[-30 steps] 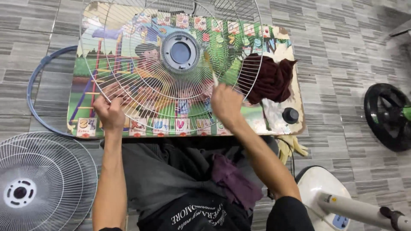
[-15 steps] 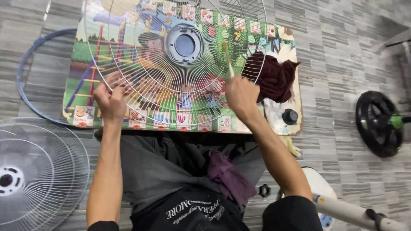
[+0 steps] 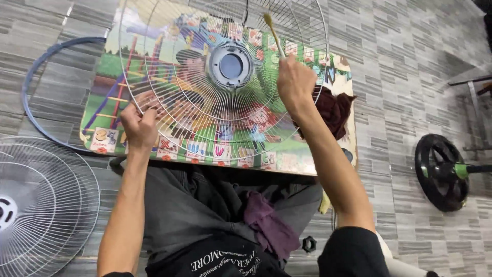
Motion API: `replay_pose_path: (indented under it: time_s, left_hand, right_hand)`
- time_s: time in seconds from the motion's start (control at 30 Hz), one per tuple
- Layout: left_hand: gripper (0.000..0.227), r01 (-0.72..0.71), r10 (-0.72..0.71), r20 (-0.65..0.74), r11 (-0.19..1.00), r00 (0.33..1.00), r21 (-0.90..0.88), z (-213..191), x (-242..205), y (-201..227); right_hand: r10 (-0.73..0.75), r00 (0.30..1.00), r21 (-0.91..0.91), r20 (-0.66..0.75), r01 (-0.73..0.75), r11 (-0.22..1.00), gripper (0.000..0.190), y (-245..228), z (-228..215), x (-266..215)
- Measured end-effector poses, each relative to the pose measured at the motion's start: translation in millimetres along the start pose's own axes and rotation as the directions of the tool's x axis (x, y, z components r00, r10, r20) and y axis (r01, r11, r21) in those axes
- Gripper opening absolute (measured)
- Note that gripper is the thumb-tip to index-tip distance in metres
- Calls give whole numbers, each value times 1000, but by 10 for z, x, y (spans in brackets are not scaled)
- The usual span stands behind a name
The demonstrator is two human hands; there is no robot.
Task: Cleaning a fan guard using a brush and a cloth
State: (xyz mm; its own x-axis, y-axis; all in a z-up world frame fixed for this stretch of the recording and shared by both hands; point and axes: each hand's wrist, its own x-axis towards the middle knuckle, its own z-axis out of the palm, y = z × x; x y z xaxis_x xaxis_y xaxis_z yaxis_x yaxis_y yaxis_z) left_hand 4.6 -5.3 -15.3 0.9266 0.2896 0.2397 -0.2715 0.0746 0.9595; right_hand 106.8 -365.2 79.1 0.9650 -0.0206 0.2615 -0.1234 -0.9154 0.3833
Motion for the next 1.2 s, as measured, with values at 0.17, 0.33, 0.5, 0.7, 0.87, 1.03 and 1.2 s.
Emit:
replay_pose_path:
  time_s: [0.17,0.33,0.5,0.7,0.87,1.03,1.2]
  left_hand:
    - [46,-5,5,-10,1000,1000,-12,-59,57,-185]
    - [45,-52,50,48,998,998,34,-87,44,-142]
    - [47,-35,35,56,999,998,-10,-127,36,-177]
    - [45,-30,34,60,998,998,-60,-107,18,-110]
    - [47,-83,84,57,996,995,-19,-134,54,-205]
    - [49,-99,99,52,995,994,-10,-114,48,-187]
    - [50,-114,115,70,993,991,-18,-146,24,-211]
  right_hand:
    - [-14,971,-82,241,34,996,42,310,-195,-1000]
    - [-147,927,0,344,156,988,41,151,-457,-1777]
    - [-365,908,-91,-206,354,931,41,139,-223,-2064]
    - [-105,987,-88,120,116,989,42,513,-164,-1569]
    - [-194,973,-27,125,199,980,41,426,-195,-1669]
    - [-179,982,-172,-64,166,971,40,425,-43,-1616]
    - [-190,982,-244,-25,178,953,33,600,-82,-1335]
